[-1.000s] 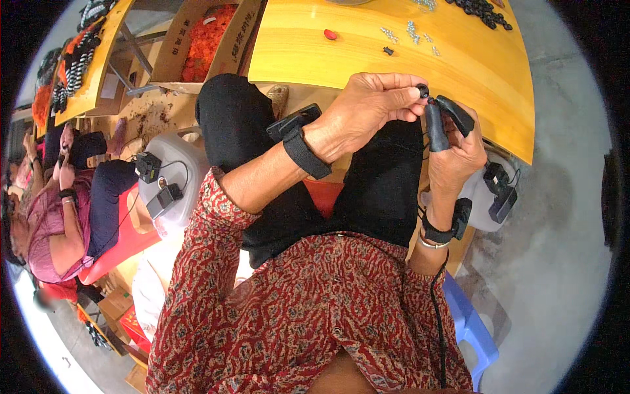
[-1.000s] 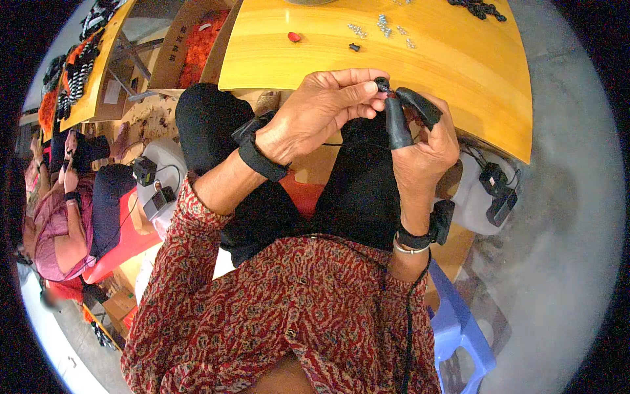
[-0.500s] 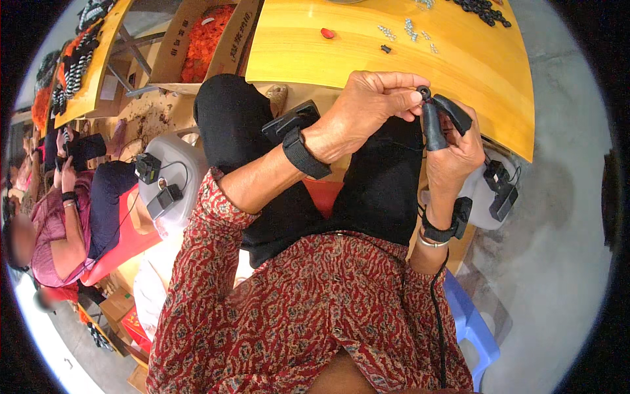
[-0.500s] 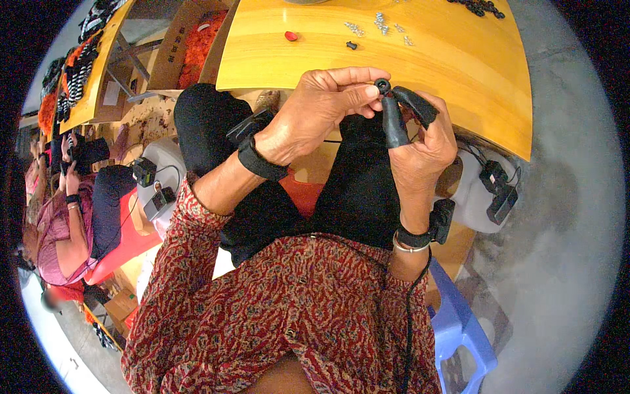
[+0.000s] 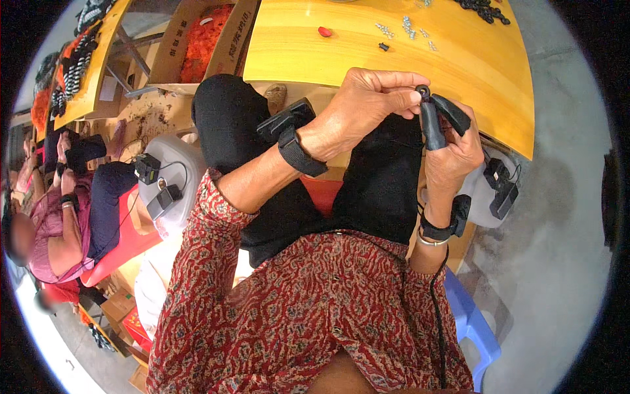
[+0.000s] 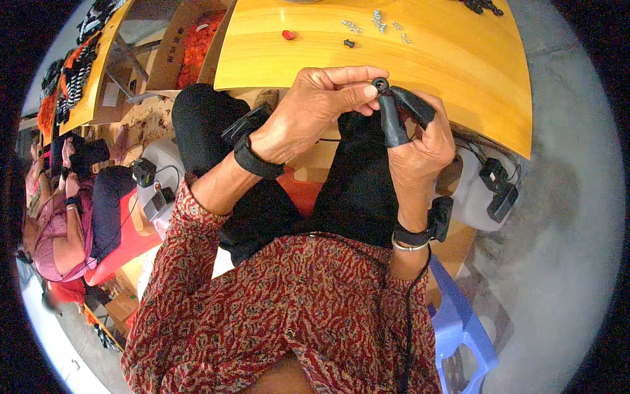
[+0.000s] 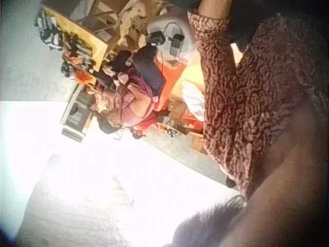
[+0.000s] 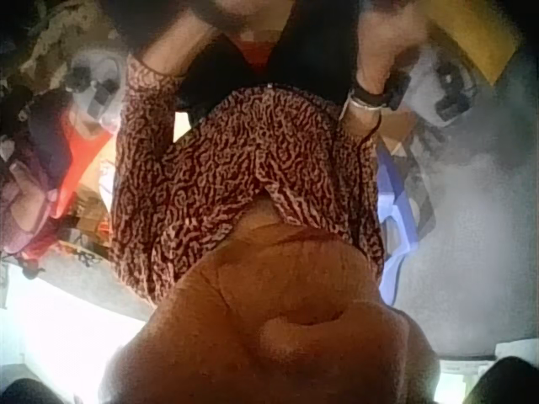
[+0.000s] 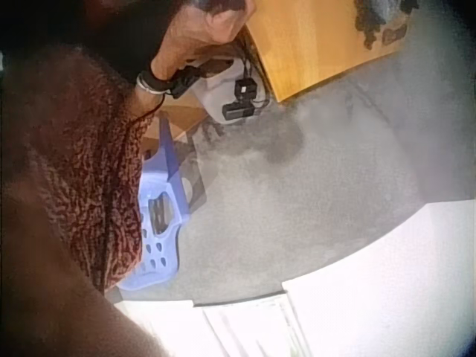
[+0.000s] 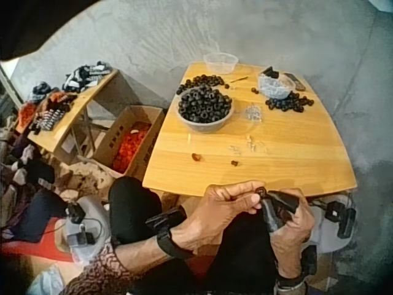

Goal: The person assembles black plastic grommets onto red plastic components using a specialized handheld assembly tool.

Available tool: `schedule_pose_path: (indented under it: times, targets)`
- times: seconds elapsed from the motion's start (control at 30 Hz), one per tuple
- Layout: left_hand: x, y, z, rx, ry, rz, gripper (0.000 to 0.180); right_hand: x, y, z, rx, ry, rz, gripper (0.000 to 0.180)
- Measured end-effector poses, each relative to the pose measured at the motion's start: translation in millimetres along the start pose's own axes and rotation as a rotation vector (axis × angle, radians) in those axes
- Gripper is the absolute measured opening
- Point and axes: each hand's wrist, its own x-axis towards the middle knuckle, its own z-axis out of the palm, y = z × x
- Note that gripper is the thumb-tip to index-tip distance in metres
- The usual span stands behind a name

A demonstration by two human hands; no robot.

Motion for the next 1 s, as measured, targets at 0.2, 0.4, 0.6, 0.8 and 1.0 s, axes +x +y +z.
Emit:
schedule_pose_path:
  times: [0.2,0.4,0.6,0.8,1.0]
  targets:
    - [-0.3,2.5,1.6,0.085,0.026,0.015,0.027,3.9,-6.7,-3.6,-0.09,-0.036,-0.075,0.022]
    - [1.7,-1.2,2.7,0.081,0.083,0.077,0.023,2.1,-5.6,-3.9,-0.161,-0.037,-0.075,0.023]
    - [2.6,0.0,3.6,0.127,0.105,0.082,0.023,2.9,-7.9,-4.5,-0.137,-0.034,-0.081,0.023]
    - [0.4,3.7,2.4,0.185,0.08,0.042,0.026,1.3,-8.1,-4.9,-0.143,-0.07,-0.088,0.022]
    - [3.2,3.4,-4.0,0.238,0.046,0.043,0.024,1.6,-5.8,-6.2,0.049,-0.159,0.066,0.025]
